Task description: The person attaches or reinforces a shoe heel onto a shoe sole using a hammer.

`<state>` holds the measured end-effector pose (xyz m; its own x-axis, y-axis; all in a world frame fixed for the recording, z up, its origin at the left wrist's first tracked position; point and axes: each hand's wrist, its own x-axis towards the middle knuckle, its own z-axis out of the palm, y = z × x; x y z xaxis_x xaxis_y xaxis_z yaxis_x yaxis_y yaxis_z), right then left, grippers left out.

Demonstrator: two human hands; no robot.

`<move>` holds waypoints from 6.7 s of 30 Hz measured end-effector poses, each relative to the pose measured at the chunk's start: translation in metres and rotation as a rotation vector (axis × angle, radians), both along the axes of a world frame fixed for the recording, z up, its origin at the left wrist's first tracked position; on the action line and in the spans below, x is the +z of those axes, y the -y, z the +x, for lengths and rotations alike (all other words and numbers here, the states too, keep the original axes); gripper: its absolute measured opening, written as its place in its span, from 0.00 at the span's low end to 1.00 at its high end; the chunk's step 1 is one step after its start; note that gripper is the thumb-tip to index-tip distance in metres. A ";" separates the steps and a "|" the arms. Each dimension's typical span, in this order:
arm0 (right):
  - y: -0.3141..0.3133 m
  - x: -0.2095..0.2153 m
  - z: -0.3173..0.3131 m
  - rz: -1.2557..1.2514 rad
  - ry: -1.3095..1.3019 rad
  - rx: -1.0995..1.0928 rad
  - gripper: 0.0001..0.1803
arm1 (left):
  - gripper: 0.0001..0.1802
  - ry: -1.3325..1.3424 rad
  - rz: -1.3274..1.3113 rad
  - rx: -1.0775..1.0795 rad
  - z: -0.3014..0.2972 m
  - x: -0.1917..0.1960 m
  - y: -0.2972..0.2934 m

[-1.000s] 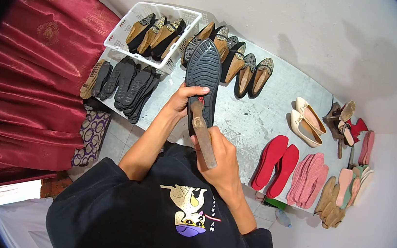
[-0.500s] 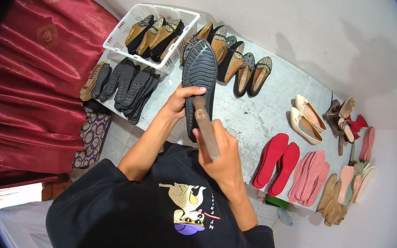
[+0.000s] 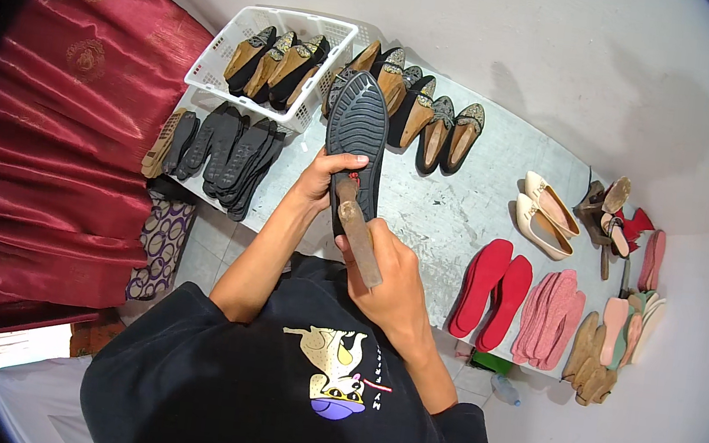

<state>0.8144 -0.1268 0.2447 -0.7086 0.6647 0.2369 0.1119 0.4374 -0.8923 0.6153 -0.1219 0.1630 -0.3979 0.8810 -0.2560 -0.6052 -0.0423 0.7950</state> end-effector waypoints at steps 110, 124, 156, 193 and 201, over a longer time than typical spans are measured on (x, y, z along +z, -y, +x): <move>0.060 0.015 -0.108 -0.030 0.090 -0.298 0.14 | 0.16 0.109 0.174 -0.236 -0.115 0.005 -0.006; 0.061 0.017 -0.116 -0.006 0.077 -0.236 0.12 | 0.14 0.073 0.158 -0.193 -0.117 0.009 -0.007; 0.054 0.020 -0.115 -0.028 0.068 -0.305 0.11 | 0.15 0.083 0.167 -0.220 -0.123 0.009 -0.016; 0.052 0.014 -0.109 0.063 0.091 -0.249 0.09 | 0.18 0.021 0.175 -0.169 -0.116 0.005 -0.026; 0.053 0.016 -0.103 -0.007 0.080 -0.294 0.14 | 0.15 0.101 0.156 -0.220 -0.118 0.005 -0.023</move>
